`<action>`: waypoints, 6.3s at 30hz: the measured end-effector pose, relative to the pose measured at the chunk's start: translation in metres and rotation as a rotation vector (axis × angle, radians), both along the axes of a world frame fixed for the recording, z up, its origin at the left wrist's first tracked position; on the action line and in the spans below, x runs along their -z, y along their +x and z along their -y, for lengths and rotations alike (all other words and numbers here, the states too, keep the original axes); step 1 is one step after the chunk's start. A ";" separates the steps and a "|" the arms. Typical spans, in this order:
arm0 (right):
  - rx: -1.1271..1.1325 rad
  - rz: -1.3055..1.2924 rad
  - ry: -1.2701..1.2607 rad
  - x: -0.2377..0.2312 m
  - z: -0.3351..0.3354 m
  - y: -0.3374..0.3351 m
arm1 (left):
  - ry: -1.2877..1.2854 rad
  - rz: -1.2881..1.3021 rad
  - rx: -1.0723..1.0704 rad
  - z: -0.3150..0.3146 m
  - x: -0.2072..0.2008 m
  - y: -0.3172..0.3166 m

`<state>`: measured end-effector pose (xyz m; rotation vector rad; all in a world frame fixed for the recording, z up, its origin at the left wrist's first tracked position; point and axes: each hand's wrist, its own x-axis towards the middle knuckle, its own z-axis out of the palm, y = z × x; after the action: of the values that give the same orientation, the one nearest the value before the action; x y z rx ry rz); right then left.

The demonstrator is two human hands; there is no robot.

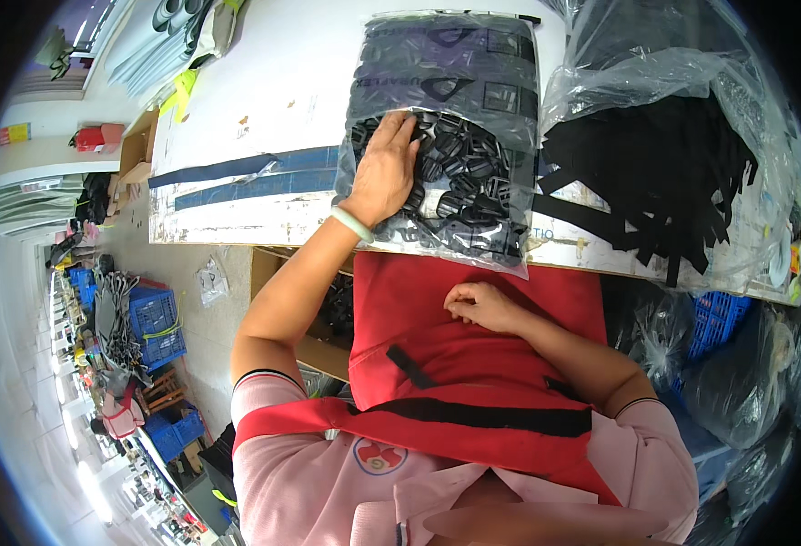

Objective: The recorder is assembling plastic buckles onto nylon straps at a factory workstation.

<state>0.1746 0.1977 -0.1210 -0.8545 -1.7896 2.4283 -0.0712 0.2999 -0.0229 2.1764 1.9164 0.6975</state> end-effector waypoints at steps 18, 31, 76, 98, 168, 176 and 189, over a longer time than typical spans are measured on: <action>-0.013 -0.004 0.034 0.011 -0.001 -0.001 | 0.646 0.078 -0.045 -0.102 -0.028 0.033; 0.009 0.026 0.004 0.010 0.000 -0.007 | 0.622 0.142 0.057 -0.065 -0.048 0.019; 0.598 -0.362 0.596 -0.139 -0.026 -0.014 | -0.823 2.715 0.135 0.130 -0.028 0.062; 0.000 -0.301 0.453 -0.103 0.087 -0.020 | -0.368 2.933 -0.114 0.276 0.058 0.083; 0.703 0.167 1.720 -0.086 -0.111 0.069 | -0.751 2.058 -0.258 0.236 0.027 0.088; 0.884 -0.314 1.171 -0.170 -0.078 0.052 | -0.532 1.759 -0.335 0.214 -0.006 0.088; 0.481 0.002 -0.064 -0.132 0.034 0.005 | -0.147 1.362 -0.393 0.222 -0.006 0.097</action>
<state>0.1796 0.1633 0.0112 -1.1354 -1.3144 2.1751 0.0257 0.0780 -0.0171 0.6972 1.4275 1.4769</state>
